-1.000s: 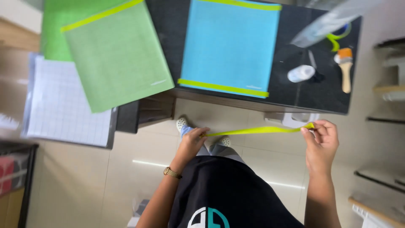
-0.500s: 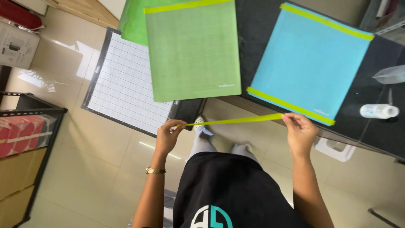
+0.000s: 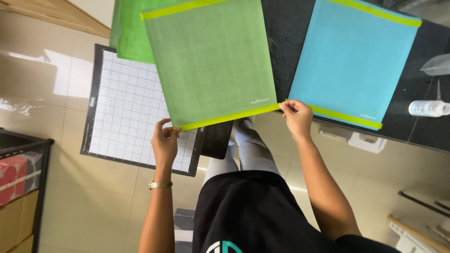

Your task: Applying yellow adhesive tape to the edges of green and blue cutting mats.

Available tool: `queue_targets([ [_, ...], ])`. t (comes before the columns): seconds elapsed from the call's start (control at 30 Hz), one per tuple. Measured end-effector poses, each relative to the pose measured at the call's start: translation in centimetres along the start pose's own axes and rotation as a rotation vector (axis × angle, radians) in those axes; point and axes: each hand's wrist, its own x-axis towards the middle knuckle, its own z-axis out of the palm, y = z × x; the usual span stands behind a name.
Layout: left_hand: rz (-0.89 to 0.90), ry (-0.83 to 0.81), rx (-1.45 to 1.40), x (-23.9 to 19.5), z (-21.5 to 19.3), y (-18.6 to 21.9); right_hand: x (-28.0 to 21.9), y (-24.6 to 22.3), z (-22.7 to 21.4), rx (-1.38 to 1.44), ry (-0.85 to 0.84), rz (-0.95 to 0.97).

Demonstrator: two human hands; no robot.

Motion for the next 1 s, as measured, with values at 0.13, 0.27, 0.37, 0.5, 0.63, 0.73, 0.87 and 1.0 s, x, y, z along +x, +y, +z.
queue_targets([
  [0.13, -0.058, 0.028, 0.052, 0.8, 0.3, -0.6, 1.2, -0.2, 1.6, 0.006, -0.04, 0.05],
  [0.27, -0.096, 0.039, 0.077, 1.3, 0.6, 0.3, 1.3, -0.6, 2.0, 0.01, -0.072, 0.09],
  [0.37, -0.103, 0.037, 0.093, 1.1, 0.5, 0.0, 0.8, 0.2, 1.6, 0.027, -0.091, 0.091],
  [0.5, -0.079, 0.047, 0.085, 1.3, 0.7, 0.4, 0.9, -0.3, 1.3, 0.016, -0.119, 0.056],
  [0.63, -0.088, 0.036, 0.063, 1.6, 0.4, 0.5, 0.9, 0.1, 1.5, 0.035, -0.118, 0.071],
  [0.73, -0.103, 0.049, 0.052, 1.6, 0.5, 0.3, 0.7, -0.5, 1.2, 0.043, -0.106, 0.084],
  [0.87, -0.128, 0.038, 0.011, 1.6, 0.2, 1.6, 0.7, 0.6, 0.7, 0.071, -0.09, 0.118],
  [1.0, -0.285, -0.013, 0.06, 2.3, -0.1, 2.5, 0.5, -3.0, 0.9, 0.069, -0.059, 0.254],
])
